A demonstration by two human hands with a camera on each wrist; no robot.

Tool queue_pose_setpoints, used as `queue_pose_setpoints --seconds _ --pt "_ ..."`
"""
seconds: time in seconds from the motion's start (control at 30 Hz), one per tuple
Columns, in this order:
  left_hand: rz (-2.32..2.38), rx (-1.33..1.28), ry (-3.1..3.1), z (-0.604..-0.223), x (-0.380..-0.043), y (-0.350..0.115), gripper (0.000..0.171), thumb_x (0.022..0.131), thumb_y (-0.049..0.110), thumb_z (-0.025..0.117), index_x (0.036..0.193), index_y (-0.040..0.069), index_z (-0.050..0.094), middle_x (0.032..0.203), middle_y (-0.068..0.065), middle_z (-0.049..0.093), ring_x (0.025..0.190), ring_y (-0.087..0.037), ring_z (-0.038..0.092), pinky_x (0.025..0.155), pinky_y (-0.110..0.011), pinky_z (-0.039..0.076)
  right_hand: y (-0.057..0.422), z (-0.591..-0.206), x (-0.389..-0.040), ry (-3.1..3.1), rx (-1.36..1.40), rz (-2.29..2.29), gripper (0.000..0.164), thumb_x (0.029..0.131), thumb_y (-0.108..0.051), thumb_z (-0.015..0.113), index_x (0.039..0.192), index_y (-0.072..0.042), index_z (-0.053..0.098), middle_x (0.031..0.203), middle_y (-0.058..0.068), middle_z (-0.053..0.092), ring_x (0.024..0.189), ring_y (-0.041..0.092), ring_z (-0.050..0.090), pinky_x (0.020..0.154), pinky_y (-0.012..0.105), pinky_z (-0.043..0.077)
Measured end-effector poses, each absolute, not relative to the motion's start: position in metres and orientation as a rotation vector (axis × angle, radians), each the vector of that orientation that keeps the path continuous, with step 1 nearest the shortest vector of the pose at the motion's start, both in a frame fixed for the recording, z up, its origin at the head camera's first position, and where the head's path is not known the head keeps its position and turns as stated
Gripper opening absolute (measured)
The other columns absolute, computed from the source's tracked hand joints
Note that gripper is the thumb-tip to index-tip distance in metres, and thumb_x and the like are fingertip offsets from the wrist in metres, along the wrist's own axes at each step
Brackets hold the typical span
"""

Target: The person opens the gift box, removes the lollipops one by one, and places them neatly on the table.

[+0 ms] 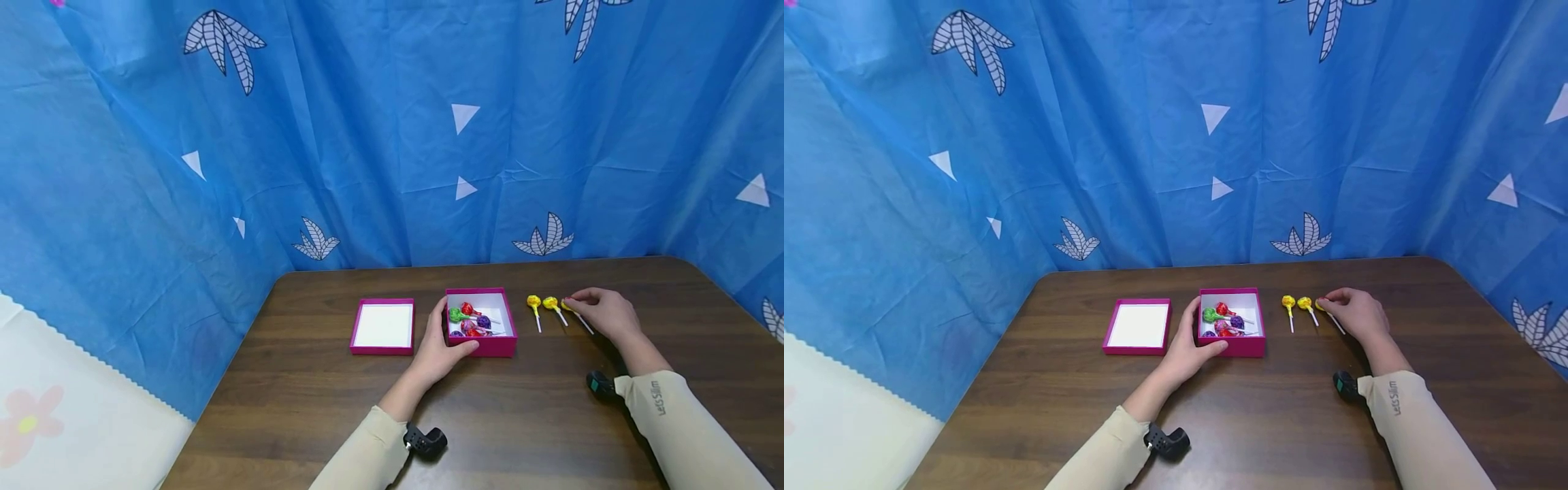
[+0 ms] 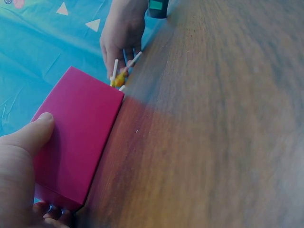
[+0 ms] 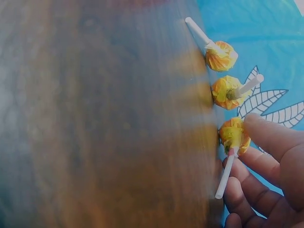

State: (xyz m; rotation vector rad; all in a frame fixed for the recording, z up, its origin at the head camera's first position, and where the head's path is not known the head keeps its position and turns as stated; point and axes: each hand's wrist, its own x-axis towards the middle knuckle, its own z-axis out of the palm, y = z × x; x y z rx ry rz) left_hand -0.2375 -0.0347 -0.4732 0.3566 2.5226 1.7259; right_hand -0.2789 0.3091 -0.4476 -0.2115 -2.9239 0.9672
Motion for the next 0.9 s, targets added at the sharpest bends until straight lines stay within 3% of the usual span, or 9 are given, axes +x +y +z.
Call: queue_pose_setpoints --seconds 0.6,0.9 --pt "1.721 0.359 2.517 -0.4733 -0.2367 -0.0331 0.098 0.086 0.042 0.077 0.158 0.034 0.012 0.162 -0.002 0.026 0.147 -0.024 0.032 0.120 -0.055 0.033 0.3136 -0.4482 -0.2739 -2.952 -0.201 0.942 0.070 0.099 -0.057 0.051 0.129 0.006 0.059 0.127 0.035 0.055 0.105 0.047 0.052 0.084 0.057 0.048" --pt "1.733 0.349 2.512 -0.4742 -0.2367 -0.0348 0.098 0.085 0.042 0.077 0.158 0.035 0.012 0.162 -0.001 0.026 0.146 -0.025 0.032 0.118 -0.057 0.034 0.3076 -0.4458 -0.2720 -2.905 -0.231 0.966 0.067 0.100 -0.054 0.050 0.131 0.004 0.057 0.131 0.034 0.053 0.110 0.048 0.050 0.090 0.062 0.047"
